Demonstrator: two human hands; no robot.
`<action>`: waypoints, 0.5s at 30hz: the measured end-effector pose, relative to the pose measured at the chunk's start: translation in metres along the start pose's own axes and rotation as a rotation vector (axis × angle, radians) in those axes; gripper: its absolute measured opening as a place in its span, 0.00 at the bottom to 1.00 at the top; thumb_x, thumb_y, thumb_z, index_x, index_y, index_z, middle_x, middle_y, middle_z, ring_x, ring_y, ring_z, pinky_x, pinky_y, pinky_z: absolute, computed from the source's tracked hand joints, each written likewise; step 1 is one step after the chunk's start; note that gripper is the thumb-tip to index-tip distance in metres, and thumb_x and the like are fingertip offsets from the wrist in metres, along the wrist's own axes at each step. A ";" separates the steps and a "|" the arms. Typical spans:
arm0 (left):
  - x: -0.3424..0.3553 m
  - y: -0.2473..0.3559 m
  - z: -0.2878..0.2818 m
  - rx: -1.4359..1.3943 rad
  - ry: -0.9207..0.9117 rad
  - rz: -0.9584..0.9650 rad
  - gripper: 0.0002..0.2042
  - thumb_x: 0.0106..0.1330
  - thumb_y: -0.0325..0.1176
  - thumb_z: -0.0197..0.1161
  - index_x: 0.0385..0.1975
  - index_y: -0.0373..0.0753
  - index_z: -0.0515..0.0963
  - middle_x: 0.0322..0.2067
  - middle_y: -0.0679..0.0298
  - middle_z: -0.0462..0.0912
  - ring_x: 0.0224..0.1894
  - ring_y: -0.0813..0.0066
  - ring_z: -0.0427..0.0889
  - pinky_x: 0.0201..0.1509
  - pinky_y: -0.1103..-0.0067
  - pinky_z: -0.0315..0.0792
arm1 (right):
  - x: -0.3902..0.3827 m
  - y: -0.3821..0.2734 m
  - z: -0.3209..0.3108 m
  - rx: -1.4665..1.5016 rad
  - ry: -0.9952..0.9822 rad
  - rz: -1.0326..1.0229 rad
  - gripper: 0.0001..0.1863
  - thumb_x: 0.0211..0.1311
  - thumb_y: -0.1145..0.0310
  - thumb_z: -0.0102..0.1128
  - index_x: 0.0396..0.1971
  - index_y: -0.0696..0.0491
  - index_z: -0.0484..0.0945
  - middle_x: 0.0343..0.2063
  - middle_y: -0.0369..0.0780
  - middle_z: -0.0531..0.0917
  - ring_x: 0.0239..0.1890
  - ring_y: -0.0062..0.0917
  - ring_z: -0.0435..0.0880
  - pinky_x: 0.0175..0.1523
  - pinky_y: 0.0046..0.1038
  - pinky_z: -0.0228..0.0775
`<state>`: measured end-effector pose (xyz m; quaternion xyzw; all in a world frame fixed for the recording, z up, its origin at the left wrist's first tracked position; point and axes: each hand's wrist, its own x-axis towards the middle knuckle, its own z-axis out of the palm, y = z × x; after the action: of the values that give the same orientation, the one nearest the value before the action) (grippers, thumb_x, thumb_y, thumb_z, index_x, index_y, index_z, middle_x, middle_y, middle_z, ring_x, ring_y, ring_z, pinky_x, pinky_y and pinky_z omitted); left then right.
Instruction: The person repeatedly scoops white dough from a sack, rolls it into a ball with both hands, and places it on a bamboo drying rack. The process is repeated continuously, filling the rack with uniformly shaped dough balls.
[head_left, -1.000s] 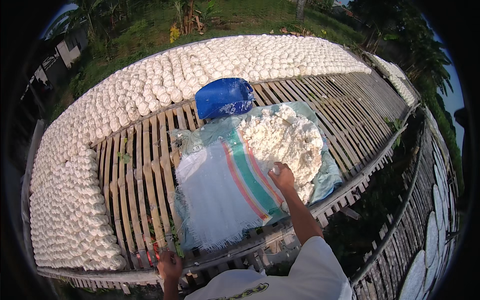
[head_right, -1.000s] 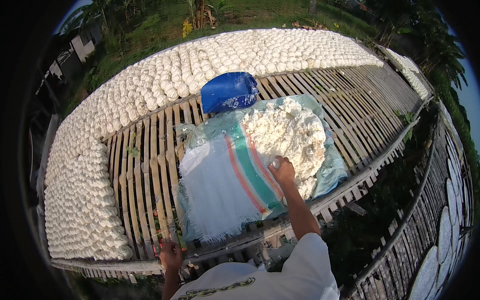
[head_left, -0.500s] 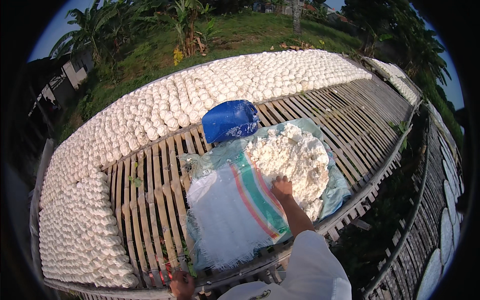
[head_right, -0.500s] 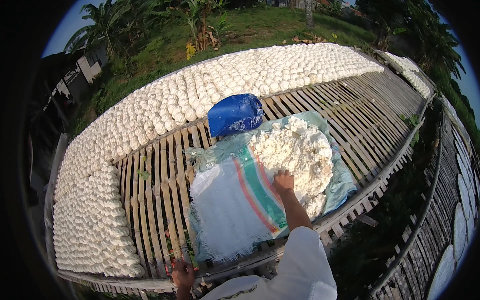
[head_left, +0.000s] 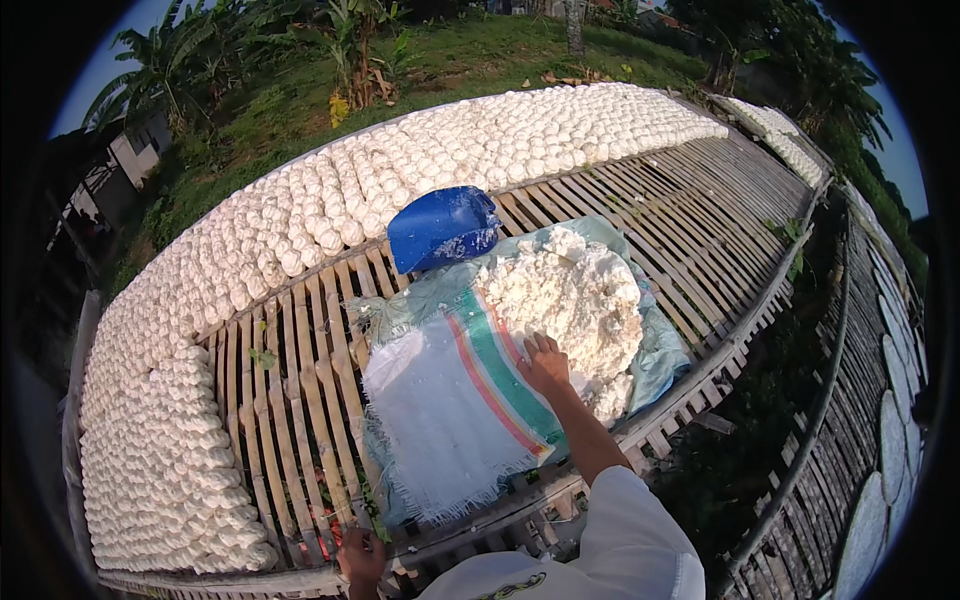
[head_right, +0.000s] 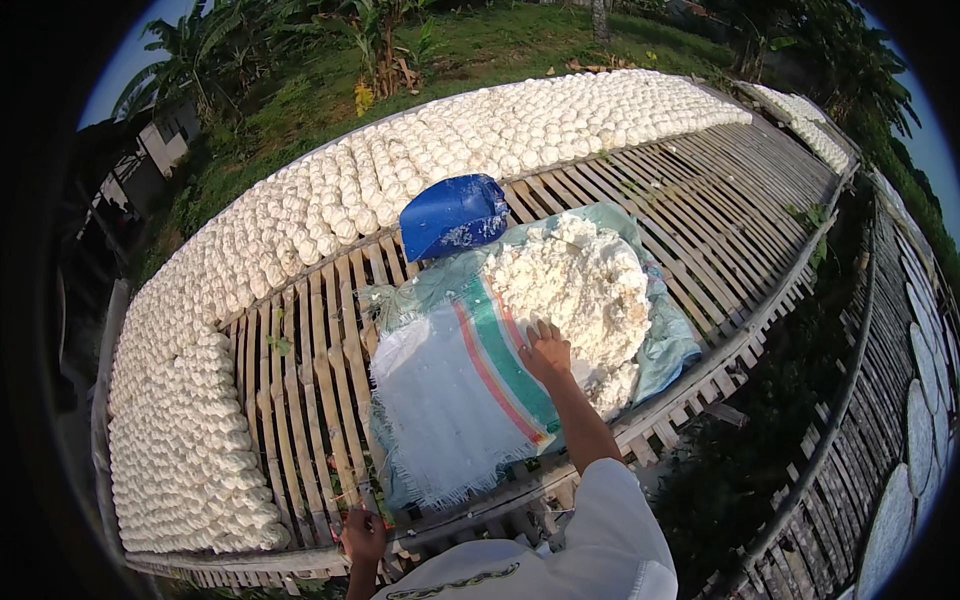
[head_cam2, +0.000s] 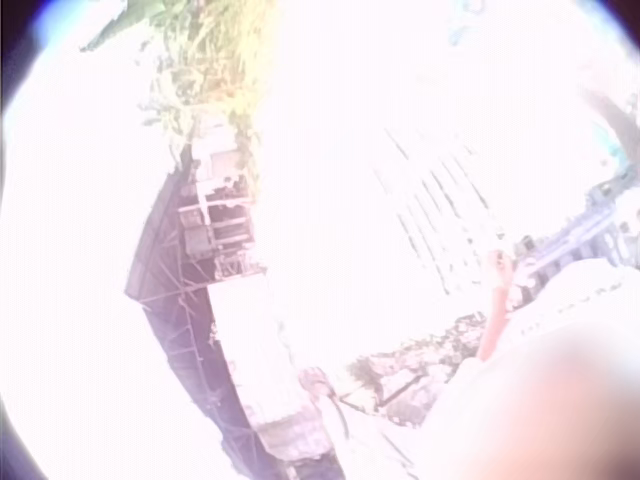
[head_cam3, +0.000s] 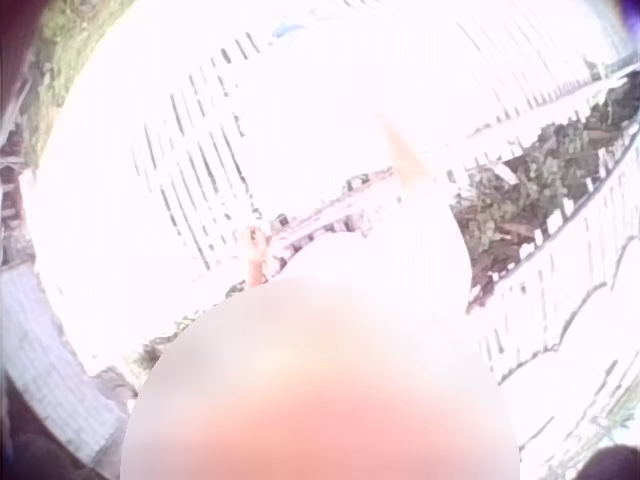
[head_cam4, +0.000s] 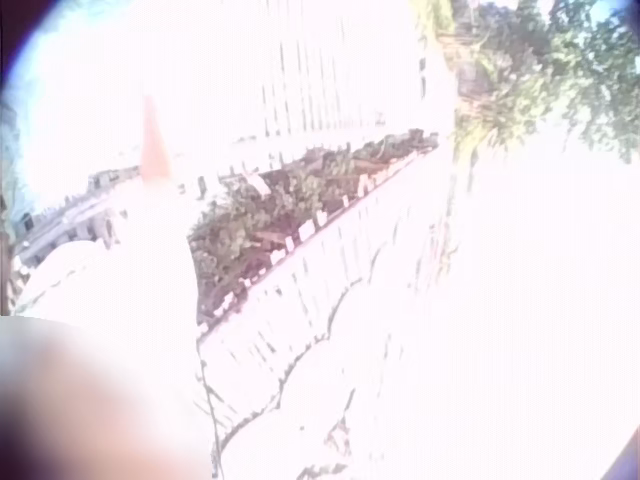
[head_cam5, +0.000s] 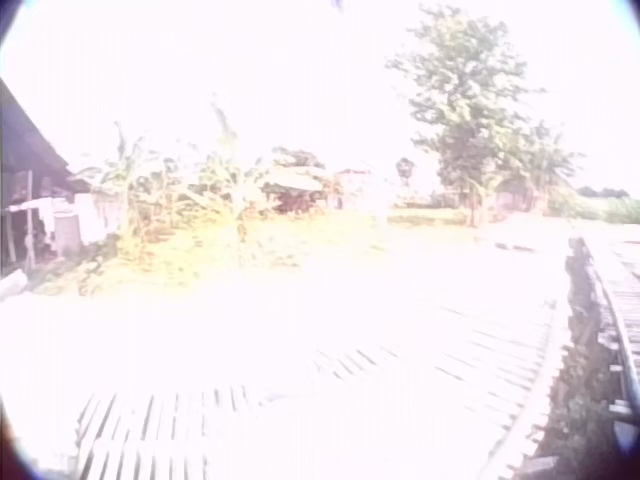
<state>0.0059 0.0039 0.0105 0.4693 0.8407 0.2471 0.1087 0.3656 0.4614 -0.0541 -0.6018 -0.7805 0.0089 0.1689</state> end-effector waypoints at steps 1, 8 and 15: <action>0.000 0.001 -0.001 0.025 0.016 -0.009 0.04 0.63 0.32 0.67 0.30 0.41 0.81 0.31 0.59 0.82 0.33 0.55 0.85 0.36 0.62 0.79 | 0.001 -0.005 0.006 -0.112 -0.027 -0.078 0.26 0.69 0.52 0.59 0.61 0.48 0.82 0.64 0.40 0.82 0.71 0.36 0.74 0.65 0.47 0.75; -0.002 -0.005 0.002 0.026 0.102 0.078 0.03 0.63 0.32 0.67 0.30 0.42 0.81 0.29 0.60 0.82 0.33 0.55 0.85 0.35 0.62 0.79 | 0.012 -0.008 0.007 -0.110 -0.382 -0.075 0.21 0.63 0.51 0.67 0.51 0.47 0.87 0.55 0.39 0.85 0.63 0.34 0.80 0.61 0.43 0.77; -0.003 -0.014 0.013 0.076 0.166 0.122 0.03 0.60 0.30 0.66 0.29 0.40 0.80 0.30 0.58 0.82 0.34 0.51 0.85 0.36 0.60 0.78 | -0.059 0.011 -0.023 0.047 -0.042 0.061 0.28 0.60 0.49 0.71 0.56 0.49 0.86 0.63 0.46 0.78 0.68 0.50 0.72 0.65 0.47 0.77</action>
<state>0.0027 -0.0004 -0.0077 0.5012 0.8255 0.2594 0.0055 0.3950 0.4047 -0.0501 -0.6210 -0.7646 0.0450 0.1663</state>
